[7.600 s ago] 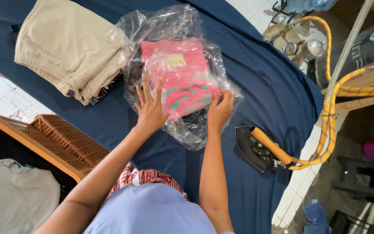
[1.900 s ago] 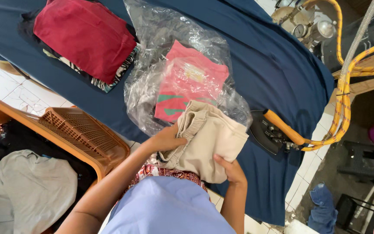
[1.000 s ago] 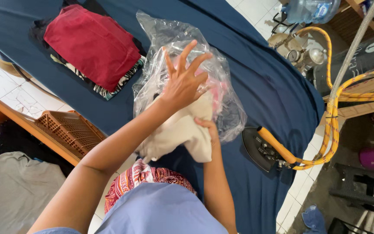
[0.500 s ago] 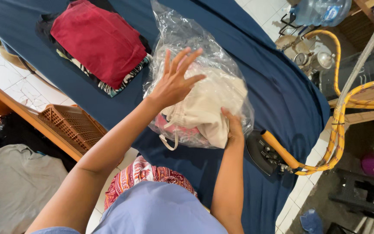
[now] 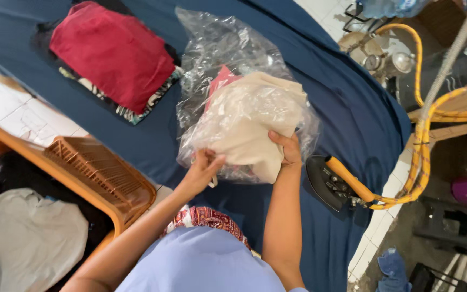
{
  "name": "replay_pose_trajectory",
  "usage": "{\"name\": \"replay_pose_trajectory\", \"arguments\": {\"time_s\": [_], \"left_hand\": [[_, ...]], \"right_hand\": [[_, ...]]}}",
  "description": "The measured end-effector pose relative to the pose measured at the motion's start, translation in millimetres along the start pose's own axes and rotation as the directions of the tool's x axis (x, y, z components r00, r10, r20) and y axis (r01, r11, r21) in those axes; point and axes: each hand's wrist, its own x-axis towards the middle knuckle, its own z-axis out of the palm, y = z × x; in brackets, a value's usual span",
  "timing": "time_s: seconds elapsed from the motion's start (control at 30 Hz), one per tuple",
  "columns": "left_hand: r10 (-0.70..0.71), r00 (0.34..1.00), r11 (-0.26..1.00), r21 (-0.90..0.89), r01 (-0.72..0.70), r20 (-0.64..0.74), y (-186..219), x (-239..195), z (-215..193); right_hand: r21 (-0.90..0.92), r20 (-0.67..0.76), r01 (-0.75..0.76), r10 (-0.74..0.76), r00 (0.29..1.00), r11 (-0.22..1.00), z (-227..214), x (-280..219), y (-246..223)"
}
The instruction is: The person irons several shirts by hand on an ironing board, then places each garment into a clear plastic bag one at a time.
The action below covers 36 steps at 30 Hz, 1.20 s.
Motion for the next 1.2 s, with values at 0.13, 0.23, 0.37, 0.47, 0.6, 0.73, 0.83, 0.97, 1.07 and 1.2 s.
{"name": "replay_pose_trajectory", "arguments": {"time_s": [0.13,0.23,0.37,0.47,0.6,0.73,0.83,0.97,1.07,1.2], "left_hand": [[0.053,0.988,0.912,0.409,0.012,-0.147,21.8,-1.6,-6.6],[-0.139,0.964,0.783,0.571,0.246,-0.225,36.3,11.3,-32.2],[0.034,0.972,0.752,0.647,0.13,-0.234,20.7,40.2,-61.7],[0.212,0.969,0.977,0.052,-0.206,-0.13,-3.5,60.4,-47.8],[0.068,0.997,0.941,-0.33,-0.074,-0.032,-15.1,62.2,-32.6],[0.004,0.999,0.965,-0.261,0.008,0.045,-3.3,69.5,-30.6],[0.089,0.996,0.993,0.08,-0.087,-0.022,-9.3,71.9,-23.7],[0.302,0.942,0.881,0.42,-0.217,-0.146,-6.8,90.1,-22.5],[0.382,0.912,0.72,0.667,-0.191,-0.15,17.6,91.0,-41.3],[0.366,0.93,0.474,0.858,-0.2,0.014,49.7,88.7,-46.6]], "right_hand": [[-0.044,0.04,-0.013,0.015,0.999,0.999,22.2,3.1,-2.1],[-0.07,0.094,-0.039,0.046,0.994,0.997,32.0,2.9,-2.5],[0.024,0.149,-0.012,0.008,0.989,1.0,44.4,5.5,-2.3],[0.07,0.128,0.021,-0.03,0.991,0.997,37.6,21.5,6.3],[-0.09,-0.129,-0.01,-0.002,0.992,0.996,-3.6,54.6,29.7],[-0.415,-0.358,-0.055,-0.108,0.927,0.908,-19.6,67.9,17.8],[-0.573,-0.283,-0.045,-0.146,0.948,0.818,-3.3,25.7,1.1],[-0.723,-0.13,0.004,-0.142,0.981,0.691,14.5,-16.6,-21.7],[-0.895,0.076,0.307,-0.567,0.82,0.323,5.0,-0.1,-17.2],[-0.938,0.317,0.173,-0.544,0.777,-0.299,-26.1,12.3,2.8]]}}
